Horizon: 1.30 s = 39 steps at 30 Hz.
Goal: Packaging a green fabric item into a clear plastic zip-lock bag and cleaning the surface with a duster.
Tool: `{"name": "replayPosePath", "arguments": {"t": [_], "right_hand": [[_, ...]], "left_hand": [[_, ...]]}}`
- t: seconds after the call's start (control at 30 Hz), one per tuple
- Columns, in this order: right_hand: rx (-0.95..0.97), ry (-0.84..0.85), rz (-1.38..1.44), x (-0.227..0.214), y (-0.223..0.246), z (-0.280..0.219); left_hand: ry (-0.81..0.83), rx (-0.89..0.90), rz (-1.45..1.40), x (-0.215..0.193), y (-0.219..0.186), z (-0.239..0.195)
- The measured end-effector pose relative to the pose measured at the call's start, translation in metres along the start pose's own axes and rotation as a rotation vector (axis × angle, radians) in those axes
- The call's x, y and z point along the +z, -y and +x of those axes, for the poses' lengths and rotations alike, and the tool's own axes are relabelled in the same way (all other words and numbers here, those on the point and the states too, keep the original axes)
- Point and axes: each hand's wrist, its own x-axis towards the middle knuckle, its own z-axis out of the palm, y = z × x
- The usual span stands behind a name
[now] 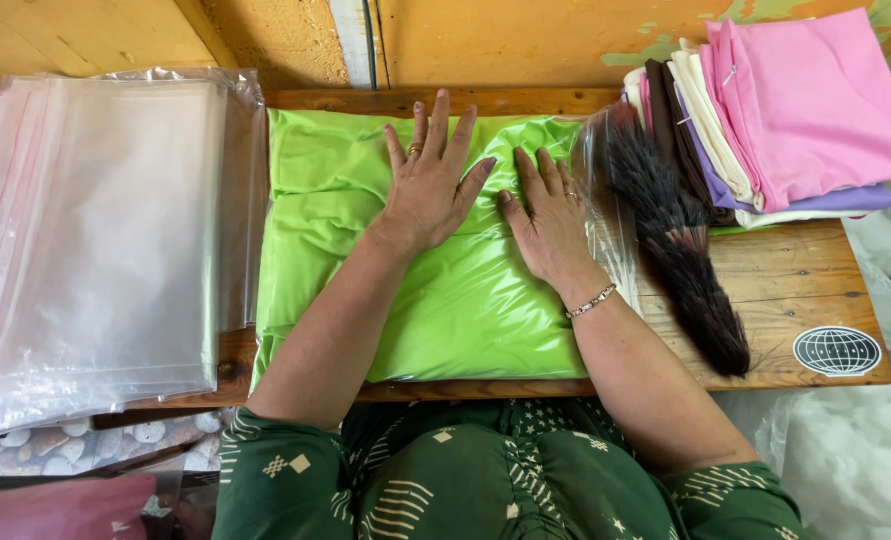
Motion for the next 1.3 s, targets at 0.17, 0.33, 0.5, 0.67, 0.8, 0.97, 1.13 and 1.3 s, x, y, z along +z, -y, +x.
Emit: {"name": "replayPosePath", "arguments": {"t": [0.17,0.33,0.5,0.67,0.8,0.97,1.13,1.3], "right_hand": [[-0.078,-0.085,-0.035,0.013,-0.021,0.004],[-0.082,-0.064,0.030,0.008,-0.025,0.005],[-0.063,-0.044,0.014,0.009,-0.022,0.003],[-0.091,-0.078,0.052,0.011,-0.023,0.000],[-0.085,-0.085,0.025,0.015,-0.016,-0.006],[-0.272,-0.155,-0.109,0.027,0.017,-0.015],[-0.148,-0.047,-0.215,0.012,0.007,-0.003],[-0.048,0.017,0.011,-0.006,-0.017,-0.003]], "left_hand": [[0.105,0.069,0.072,-0.036,-0.033,-0.033],[0.261,-0.148,0.282,-0.044,-0.011,-0.041],[0.210,-0.392,0.259,-0.049,0.018,-0.063],[0.100,-0.411,0.289,-0.030,0.005,-0.072],[0.052,-0.391,0.250,-0.019,0.002,-0.071],[-0.010,-0.351,0.229,0.001,-0.009,-0.061],[-0.019,-0.374,0.228,-0.003,0.008,-0.062],[0.014,-0.420,0.187,-0.014,0.019,-0.060]]}}
